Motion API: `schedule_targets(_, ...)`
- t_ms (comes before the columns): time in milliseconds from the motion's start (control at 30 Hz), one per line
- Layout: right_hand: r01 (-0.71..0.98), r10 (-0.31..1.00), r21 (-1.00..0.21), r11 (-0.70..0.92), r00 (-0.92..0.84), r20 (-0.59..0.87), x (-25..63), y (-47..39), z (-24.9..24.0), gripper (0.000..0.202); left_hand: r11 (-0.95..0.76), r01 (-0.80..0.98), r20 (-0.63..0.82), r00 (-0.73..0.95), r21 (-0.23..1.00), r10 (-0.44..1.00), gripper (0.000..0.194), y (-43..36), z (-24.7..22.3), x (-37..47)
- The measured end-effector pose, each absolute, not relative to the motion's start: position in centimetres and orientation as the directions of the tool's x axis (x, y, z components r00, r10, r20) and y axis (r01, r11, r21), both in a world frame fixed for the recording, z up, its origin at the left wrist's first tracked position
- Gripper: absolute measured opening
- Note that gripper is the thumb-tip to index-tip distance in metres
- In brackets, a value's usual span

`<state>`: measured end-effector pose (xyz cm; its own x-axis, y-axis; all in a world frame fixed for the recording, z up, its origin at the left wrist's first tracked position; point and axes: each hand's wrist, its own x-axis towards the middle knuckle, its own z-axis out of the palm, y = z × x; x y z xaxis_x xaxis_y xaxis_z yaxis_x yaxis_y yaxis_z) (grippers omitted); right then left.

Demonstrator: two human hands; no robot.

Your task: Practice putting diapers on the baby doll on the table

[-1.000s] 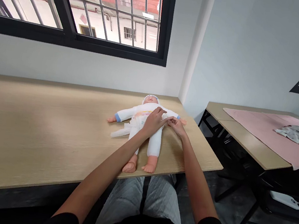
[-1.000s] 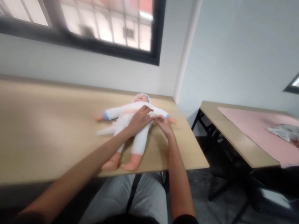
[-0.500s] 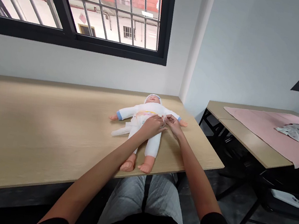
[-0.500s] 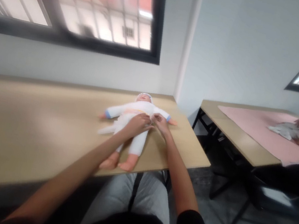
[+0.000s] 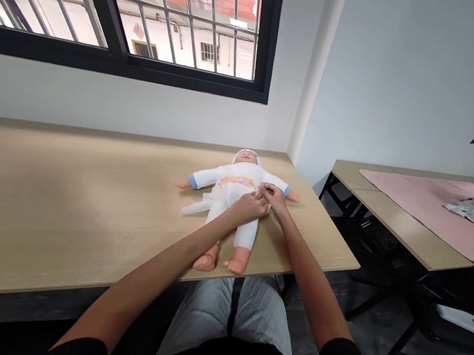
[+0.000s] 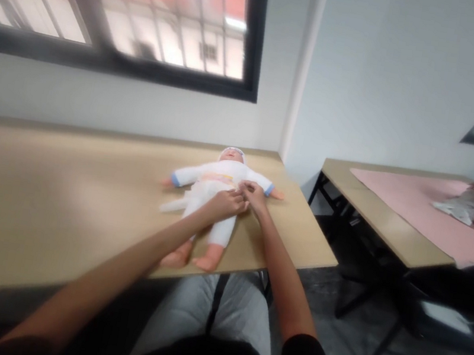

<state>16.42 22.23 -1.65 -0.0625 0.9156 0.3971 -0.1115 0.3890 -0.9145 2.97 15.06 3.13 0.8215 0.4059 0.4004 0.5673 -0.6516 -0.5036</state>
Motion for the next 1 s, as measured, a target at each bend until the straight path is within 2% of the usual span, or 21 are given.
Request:
schedule_targets(267, -0.082, 0.912, -0.912, 0.402, -0.055, 0.407, 16.4, 22.4, -1.7, 0.030, -0.669, 0.581, 0.436, 0.807, -0.464, 0.398, 0.033, 15.1, 3.1, 3.3)
schedule_targets(533, -0.127, 0.923, -0.918, 0.377, -0.034, 0.384, 16.0, 22.6, -1.7, 0.017, -0.561, 0.712, 0.612, 0.680, -0.422, 0.404, 0.035, 14.3, 4.0, 3.9)
schedule_targets(700, -0.165, 0.915, -0.908, 0.384, -0.064, 0.399, 16.0, 22.6, -1.9, 0.022, -0.525, 0.765, 0.597, 0.630, -0.371, 0.496, 0.029, 14.2, 4.0, 4.1)
schedule_targets(1000, -0.200, 0.923, -0.907, 0.371, -0.031, 0.384, 15.9, 22.6, -2.6, 0.023, -0.514, 0.791, 0.570, 0.603, -0.332, 0.559, 0.028, 14.4, 3.8, 4.0)
